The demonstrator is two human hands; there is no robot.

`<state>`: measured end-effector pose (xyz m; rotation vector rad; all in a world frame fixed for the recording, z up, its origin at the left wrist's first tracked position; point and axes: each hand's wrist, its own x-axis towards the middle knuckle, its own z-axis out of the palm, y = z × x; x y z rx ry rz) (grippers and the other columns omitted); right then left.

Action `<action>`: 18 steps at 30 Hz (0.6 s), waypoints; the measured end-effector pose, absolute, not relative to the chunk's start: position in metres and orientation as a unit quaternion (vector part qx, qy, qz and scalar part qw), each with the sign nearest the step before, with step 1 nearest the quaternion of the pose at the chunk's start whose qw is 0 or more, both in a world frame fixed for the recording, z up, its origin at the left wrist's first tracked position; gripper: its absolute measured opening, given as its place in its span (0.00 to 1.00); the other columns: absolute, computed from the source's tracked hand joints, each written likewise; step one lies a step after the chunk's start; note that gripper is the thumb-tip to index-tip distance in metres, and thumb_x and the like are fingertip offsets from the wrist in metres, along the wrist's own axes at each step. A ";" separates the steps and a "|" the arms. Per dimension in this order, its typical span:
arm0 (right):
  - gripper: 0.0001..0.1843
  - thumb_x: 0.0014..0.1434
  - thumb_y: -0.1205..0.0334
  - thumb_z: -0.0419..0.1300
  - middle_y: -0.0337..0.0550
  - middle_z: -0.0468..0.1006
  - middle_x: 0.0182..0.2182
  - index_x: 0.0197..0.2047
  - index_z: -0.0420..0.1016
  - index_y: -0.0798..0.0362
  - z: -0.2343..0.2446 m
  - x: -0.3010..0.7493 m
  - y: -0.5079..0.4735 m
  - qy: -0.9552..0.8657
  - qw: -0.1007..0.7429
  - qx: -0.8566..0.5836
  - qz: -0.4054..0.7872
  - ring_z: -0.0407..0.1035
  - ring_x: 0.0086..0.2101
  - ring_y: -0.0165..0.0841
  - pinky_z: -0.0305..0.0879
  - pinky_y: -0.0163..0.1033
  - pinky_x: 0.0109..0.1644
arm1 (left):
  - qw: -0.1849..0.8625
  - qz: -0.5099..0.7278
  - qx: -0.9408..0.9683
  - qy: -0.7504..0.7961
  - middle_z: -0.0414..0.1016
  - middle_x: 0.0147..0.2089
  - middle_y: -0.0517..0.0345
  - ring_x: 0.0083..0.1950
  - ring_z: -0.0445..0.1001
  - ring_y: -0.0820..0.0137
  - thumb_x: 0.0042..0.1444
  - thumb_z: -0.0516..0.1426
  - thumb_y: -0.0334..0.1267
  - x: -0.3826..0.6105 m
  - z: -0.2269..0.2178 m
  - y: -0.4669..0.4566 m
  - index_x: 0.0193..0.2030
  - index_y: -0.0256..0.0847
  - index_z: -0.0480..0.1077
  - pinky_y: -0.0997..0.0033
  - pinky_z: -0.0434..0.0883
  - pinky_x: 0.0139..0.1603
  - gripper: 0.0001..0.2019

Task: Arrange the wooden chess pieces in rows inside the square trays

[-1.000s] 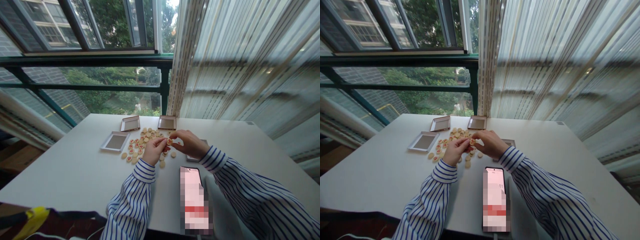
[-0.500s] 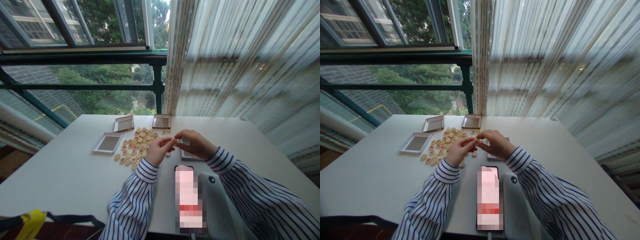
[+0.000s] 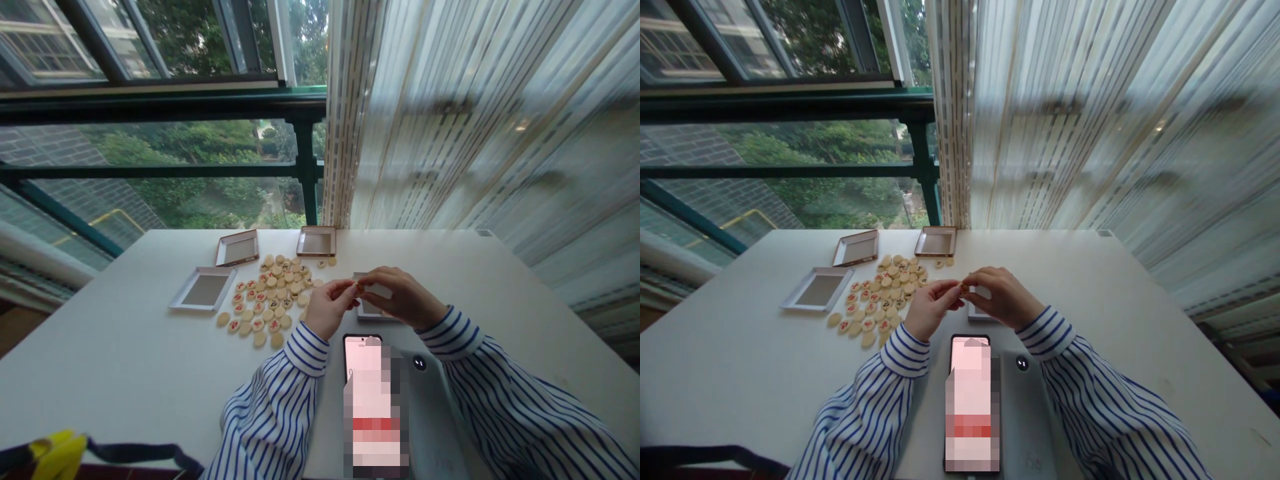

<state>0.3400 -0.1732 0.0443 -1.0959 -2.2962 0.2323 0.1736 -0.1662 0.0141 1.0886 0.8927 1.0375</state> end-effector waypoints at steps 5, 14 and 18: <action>0.10 0.55 0.60 0.56 0.43 0.75 0.34 0.40 0.70 0.53 0.037 0.349 -0.174 -0.860 0.277 -0.419 0.088 0.68 0.36 0.31 0.61 0.39 0.41 | 0.651 0.454 0.458 0.400 0.75 0.24 0.57 0.23 0.71 0.76 0.40 0.63 0.43 0.185 0.006 -0.166 0.32 0.33 0.71 0.77 0.67 0.26 0.15; 0.10 0.55 0.60 0.56 0.43 0.75 0.36 0.41 0.69 0.52 0.038 0.355 -0.176 -0.874 0.222 -0.426 0.074 0.68 0.38 0.32 0.60 0.40 0.42 | 0.673 0.459 0.424 0.397 0.76 0.27 0.55 0.24 0.71 0.77 0.41 0.62 0.43 0.193 -0.001 -0.168 0.34 0.33 0.73 0.77 0.67 0.27 0.16; 0.09 0.55 0.60 0.55 0.43 0.75 0.36 0.40 0.70 0.52 0.041 0.356 -0.174 -0.881 0.212 -0.416 0.083 0.68 0.37 0.32 0.60 0.40 0.42 | 0.698 0.449 0.394 0.395 0.76 0.27 0.54 0.26 0.72 0.75 0.40 0.63 0.44 0.192 -0.004 -0.169 0.36 0.33 0.74 0.75 0.69 0.29 0.18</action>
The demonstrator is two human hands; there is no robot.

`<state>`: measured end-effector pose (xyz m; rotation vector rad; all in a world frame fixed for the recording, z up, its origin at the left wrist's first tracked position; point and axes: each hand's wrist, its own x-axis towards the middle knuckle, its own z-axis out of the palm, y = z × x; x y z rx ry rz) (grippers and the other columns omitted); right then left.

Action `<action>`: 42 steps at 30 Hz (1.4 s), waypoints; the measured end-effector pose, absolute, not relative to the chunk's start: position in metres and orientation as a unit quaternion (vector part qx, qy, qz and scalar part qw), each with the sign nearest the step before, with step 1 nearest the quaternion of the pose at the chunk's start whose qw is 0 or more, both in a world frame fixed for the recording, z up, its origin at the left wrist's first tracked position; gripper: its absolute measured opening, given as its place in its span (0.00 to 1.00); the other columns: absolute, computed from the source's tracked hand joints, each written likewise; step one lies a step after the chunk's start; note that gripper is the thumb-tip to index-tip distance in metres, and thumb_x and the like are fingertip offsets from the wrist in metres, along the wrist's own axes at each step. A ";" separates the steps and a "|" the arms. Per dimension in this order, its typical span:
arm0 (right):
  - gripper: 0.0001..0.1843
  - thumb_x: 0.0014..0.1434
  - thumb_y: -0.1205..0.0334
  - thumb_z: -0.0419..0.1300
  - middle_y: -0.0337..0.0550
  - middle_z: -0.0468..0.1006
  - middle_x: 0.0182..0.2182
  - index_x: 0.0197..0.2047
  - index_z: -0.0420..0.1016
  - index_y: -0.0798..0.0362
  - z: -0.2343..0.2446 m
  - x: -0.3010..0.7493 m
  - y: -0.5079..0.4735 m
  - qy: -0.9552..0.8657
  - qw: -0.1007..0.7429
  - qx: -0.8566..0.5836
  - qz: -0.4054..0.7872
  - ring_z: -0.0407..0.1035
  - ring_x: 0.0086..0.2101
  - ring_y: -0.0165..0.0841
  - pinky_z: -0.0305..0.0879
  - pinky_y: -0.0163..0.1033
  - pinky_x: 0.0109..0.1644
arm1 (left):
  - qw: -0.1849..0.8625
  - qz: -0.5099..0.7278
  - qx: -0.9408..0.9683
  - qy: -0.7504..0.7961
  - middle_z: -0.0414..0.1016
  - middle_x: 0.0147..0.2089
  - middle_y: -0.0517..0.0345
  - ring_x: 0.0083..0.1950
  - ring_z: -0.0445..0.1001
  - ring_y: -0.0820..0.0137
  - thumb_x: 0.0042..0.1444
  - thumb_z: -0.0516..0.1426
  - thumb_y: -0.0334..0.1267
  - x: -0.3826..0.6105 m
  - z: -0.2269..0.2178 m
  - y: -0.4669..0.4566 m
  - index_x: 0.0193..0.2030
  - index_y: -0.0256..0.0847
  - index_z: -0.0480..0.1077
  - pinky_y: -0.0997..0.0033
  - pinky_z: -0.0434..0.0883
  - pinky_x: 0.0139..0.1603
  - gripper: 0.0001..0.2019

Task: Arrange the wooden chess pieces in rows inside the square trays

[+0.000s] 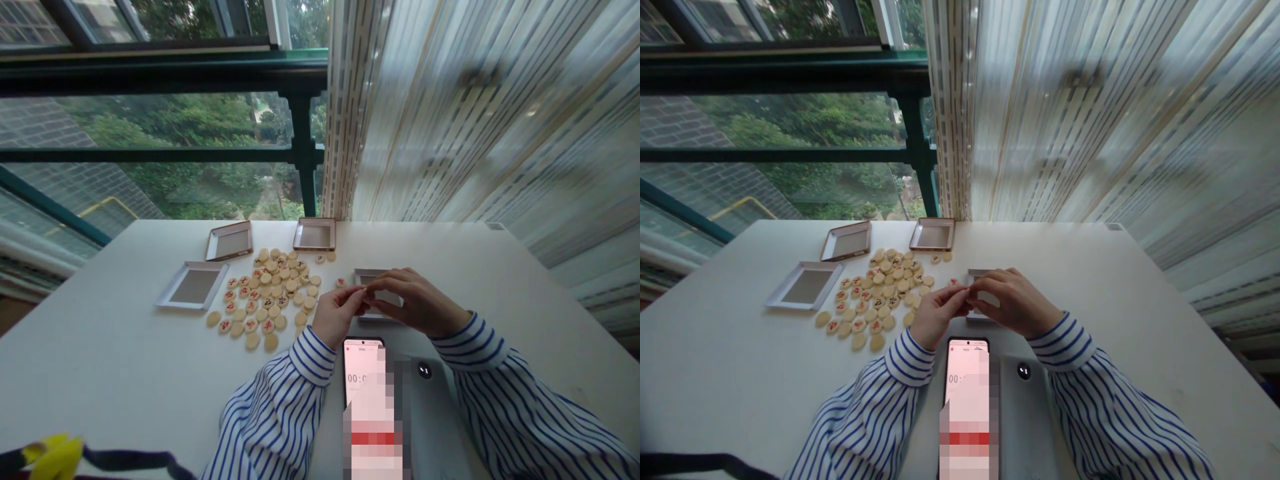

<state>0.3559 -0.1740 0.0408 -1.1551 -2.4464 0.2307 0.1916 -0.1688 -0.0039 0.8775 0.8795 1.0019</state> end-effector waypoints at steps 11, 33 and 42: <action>0.10 0.56 0.58 0.55 0.44 0.76 0.35 0.40 0.71 0.51 0.045 0.354 -0.164 -0.890 0.178 -0.404 0.113 0.69 0.36 0.32 0.61 0.39 0.41 | 0.714 0.446 0.352 0.408 0.77 0.29 0.53 0.28 0.73 0.74 0.39 0.63 0.42 0.189 -0.008 -0.168 0.37 0.33 0.74 0.74 0.70 0.31 0.18; 0.07 0.54 0.61 0.56 0.41 0.76 0.33 0.37 0.71 0.50 0.045 0.361 -0.161 -0.895 0.155 -0.396 0.133 0.68 0.35 0.30 0.59 0.37 0.41 | 0.703 0.424 0.379 0.428 0.77 0.29 0.53 0.29 0.74 0.72 0.43 0.61 0.40 0.190 -0.010 -0.170 0.37 0.33 0.73 0.73 0.71 0.31 0.15; 0.09 0.54 0.60 0.55 0.42 0.76 0.32 0.38 0.71 0.51 0.047 0.368 -0.159 -0.890 0.137 -0.414 0.131 0.69 0.34 0.31 0.59 0.38 0.40 | 0.558 0.432 0.495 0.507 0.74 0.27 0.55 0.27 0.71 0.73 0.48 0.57 0.41 0.187 -0.019 -0.170 0.39 0.35 0.73 0.77 0.68 0.24 0.14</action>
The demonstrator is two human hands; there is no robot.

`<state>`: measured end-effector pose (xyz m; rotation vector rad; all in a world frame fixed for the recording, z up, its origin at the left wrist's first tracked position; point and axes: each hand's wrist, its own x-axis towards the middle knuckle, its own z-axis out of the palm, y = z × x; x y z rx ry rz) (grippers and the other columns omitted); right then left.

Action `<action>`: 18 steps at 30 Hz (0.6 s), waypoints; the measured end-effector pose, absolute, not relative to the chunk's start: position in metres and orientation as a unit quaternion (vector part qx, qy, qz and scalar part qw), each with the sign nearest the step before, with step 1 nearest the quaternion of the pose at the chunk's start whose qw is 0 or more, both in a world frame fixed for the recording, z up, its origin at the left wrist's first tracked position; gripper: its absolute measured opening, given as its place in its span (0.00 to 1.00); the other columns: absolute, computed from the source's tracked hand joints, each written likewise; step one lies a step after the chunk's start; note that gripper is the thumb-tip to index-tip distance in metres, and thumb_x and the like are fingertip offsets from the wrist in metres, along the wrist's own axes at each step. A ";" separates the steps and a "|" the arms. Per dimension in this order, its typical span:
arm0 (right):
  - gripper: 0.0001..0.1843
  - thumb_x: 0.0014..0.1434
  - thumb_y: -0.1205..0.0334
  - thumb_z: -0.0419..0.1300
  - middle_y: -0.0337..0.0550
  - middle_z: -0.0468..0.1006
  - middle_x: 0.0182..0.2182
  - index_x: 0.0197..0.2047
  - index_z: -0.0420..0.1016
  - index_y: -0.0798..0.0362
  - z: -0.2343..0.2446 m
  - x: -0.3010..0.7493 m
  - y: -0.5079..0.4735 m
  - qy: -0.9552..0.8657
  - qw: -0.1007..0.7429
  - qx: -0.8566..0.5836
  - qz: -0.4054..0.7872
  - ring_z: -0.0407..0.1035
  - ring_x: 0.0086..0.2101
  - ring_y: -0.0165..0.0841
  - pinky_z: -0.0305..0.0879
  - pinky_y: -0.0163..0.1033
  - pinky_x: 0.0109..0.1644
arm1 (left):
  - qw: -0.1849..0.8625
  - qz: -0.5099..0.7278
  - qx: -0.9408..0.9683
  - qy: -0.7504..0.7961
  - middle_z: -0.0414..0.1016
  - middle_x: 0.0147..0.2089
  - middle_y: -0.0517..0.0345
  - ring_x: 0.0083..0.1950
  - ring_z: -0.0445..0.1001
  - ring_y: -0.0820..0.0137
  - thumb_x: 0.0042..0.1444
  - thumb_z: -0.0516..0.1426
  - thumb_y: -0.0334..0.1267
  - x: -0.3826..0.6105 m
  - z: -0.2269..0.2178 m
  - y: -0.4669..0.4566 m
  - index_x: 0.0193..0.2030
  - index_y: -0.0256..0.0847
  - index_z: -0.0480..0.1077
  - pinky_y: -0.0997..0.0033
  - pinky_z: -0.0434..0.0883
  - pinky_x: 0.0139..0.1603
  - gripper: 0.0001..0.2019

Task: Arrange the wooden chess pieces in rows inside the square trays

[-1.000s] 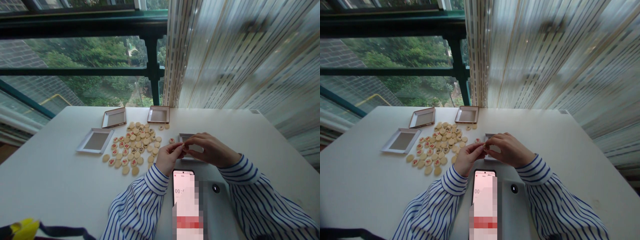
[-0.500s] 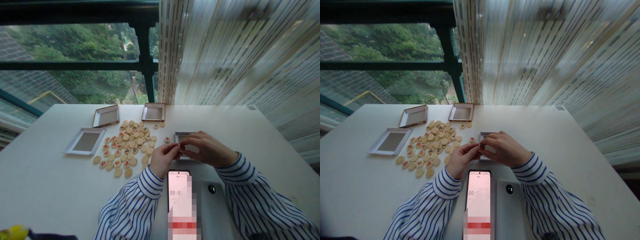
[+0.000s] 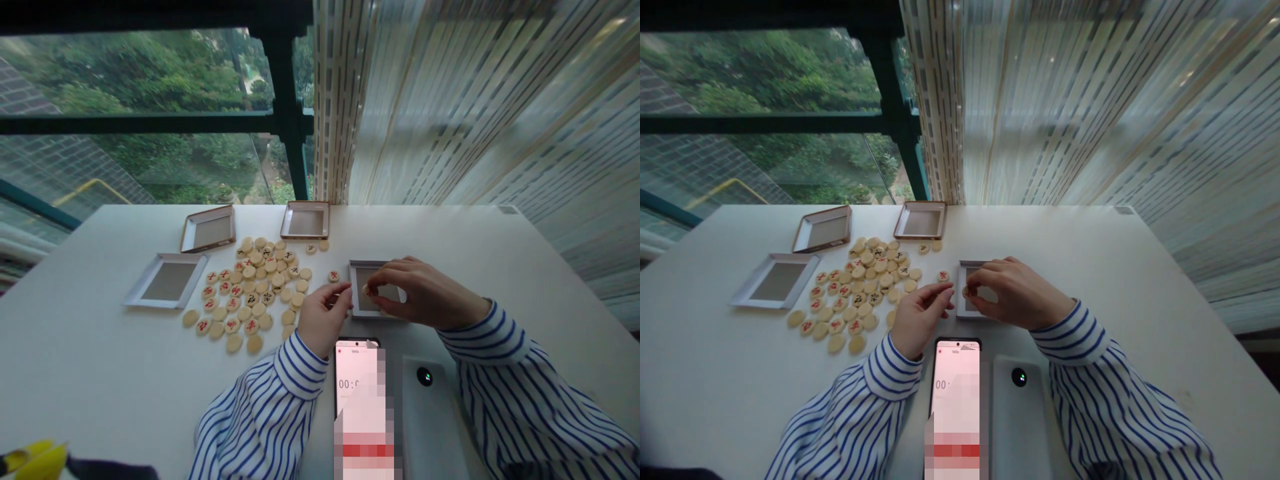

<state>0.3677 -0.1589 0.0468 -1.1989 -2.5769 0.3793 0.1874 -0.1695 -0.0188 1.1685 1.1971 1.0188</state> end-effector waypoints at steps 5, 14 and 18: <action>0.08 0.53 0.61 0.55 0.41 0.76 0.31 0.37 0.72 0.51 0.046 0.372 -0.158 -0.890 0.120 -0.420 0.129 0.69 0.33 0.31 0.60 0.38 0.39 | 0.440 0.436 0.590 0.518 0.73 0.37 0.52 0.28 0.70 0.75 0.50 0.56 0.41 0.184 -0.026 -0.170 0.39 0.39 0.74 0.78 0.67 0.26 0.12; 0.07 0.50 0.62 0.57 0.38 0.76 0.30 0.35 0.72 0.49 0.039 0.379 -0.156 -0.891 0.085 -0.426 0.135 0.69 0.31 0.31 0.60 0.37 0.38 | 0.378 0.398 0.651 0.524 0.72 0.37 0.51 0.29 0.70 0.73 0.50 0.55 0.37 0.185 -0.027 -0.169 0.41 0.39 0.72 0.75 0.68 0.28 0.12; 0.06 0.50 0.63 0.57 0.39 0.76 0.29 0.33 0.73 0.50 0.036 0.377 -0.155 -0.894 0.052 -0.423 0.139 0.69 0.30 0.31 0.61 0.37 0.36 | 0.362 0.372 0.674 0.525 0.73 0.39 0.49 0.31 0.71 0.71 0.51 0.54 0.36 0.186 -0.030 -0.170 0.42 0.37 0.72 0.72 0.69 0.34 0.13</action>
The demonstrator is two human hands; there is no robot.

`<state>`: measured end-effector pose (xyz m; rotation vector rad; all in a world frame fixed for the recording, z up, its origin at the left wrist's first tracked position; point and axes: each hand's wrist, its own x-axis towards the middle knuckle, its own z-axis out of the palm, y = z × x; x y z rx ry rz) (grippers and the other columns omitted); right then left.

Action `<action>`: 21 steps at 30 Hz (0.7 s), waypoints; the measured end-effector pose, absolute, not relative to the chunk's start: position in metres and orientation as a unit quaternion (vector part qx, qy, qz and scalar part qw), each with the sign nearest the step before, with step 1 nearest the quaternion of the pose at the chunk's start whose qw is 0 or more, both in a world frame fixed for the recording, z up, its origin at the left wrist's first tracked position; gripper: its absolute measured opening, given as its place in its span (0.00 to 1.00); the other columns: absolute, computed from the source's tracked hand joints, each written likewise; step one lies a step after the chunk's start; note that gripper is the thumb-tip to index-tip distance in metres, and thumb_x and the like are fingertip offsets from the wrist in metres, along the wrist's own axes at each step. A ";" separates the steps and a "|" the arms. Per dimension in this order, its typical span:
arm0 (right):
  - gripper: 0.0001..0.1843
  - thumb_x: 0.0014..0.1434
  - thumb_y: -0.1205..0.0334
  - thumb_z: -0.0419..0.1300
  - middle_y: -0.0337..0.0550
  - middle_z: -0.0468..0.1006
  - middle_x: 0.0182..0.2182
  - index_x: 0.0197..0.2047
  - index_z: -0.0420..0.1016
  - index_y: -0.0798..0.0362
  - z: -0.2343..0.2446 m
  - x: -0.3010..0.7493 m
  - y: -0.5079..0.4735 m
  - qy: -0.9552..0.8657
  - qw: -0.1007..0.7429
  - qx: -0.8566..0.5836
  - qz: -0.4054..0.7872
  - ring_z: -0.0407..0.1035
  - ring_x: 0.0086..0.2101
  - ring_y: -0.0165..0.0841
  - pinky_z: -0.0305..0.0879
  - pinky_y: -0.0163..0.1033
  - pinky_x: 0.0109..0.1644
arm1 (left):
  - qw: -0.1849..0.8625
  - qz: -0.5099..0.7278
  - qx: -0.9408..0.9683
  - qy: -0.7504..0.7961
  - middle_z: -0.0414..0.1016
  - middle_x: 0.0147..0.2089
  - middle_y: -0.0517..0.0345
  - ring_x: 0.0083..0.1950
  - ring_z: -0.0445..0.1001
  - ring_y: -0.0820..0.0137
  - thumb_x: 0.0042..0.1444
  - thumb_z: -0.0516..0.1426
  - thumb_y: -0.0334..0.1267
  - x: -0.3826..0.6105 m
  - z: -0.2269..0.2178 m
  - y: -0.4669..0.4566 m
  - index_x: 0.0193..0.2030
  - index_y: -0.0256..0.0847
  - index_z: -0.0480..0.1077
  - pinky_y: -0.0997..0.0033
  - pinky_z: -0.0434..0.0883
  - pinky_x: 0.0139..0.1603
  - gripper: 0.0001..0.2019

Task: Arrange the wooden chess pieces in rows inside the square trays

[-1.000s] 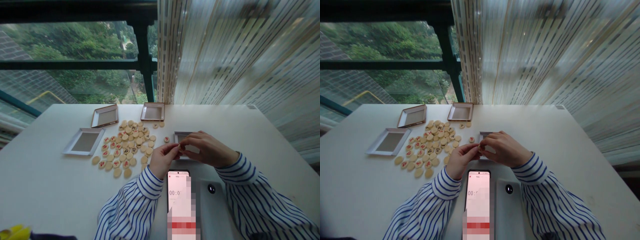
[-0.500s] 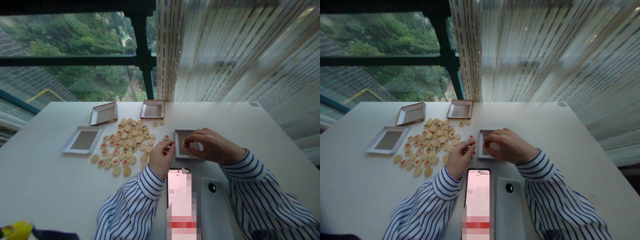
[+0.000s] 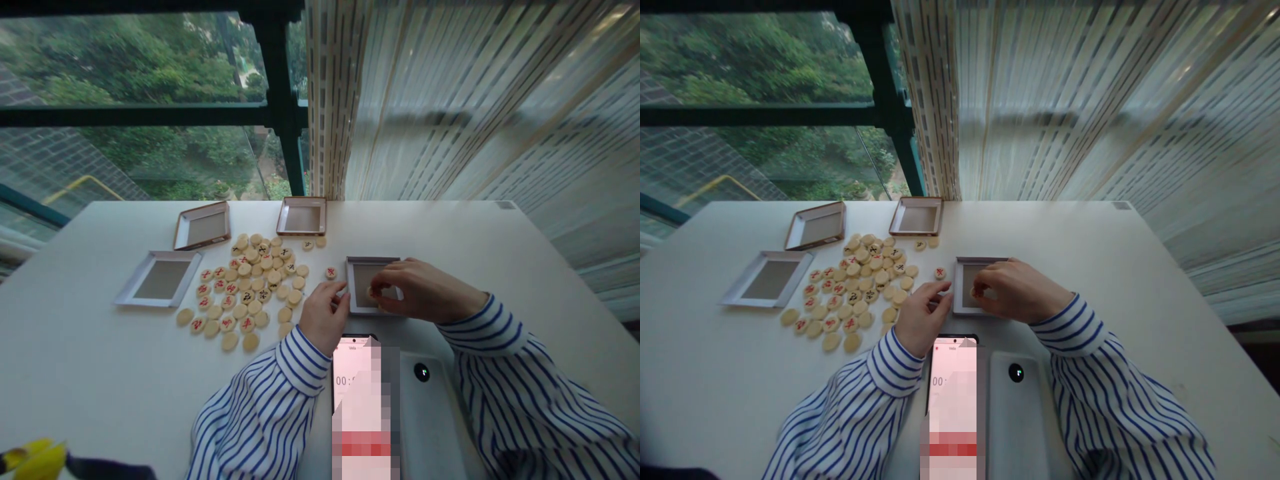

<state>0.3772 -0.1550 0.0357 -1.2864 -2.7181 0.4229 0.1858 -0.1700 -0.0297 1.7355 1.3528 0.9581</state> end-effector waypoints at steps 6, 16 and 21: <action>0.07 0.52 0.63 0.55 0.40 0.77 0.28 0.32 0.74 0.51 0.028 0.373 -0.154 -0.893 0.037 -0.426 0.139 0.70 0.30 0.31 0.61 0.36 0.35 | 0.358 0.367 0.688 0.514 0.73 0.39 0.49 0.34 0.72 0.69 0.51 0.53 0.36 0.187 -0.034 -0.170 0.43 0.37 0.71 0.69 0.69 0.39 0.13; 0.09 0.54 0.61 0.53 0.41 0.76 0.28 0.32 0.74 0.52 0.022 0.371 -0.153 -0.895 -0.007 -0.427 0.130 0.69 0.29 0.31 0.57 0.35 0.34 | 0.329 0.339 0.713 0.518 0.74 0.39 0.50 0.37 0.72 0.69 0.50 0.53 0.31 0.187 -0.036 -0.168 0.43 0.34 0.71 0.68 0.70 0.41 0.13; 0.10 0.54 0.60 0.52 0.41 0.76 0.28 0.31 0.74 0.52 0.021 0.372 -0.152 -0.894 -0.016 -0.426 0.136 0.68 0.30 0.31 0.56 0.36 0.36 | 0.314 0.335 0.719 0.522 0.74 0.38 0.52 0.37 0.72 0.70 0.50 0.54 0.30 0.188 -0.035 -0.168 0.42 0.35 0.71 0.69 0.70 0.42 0.12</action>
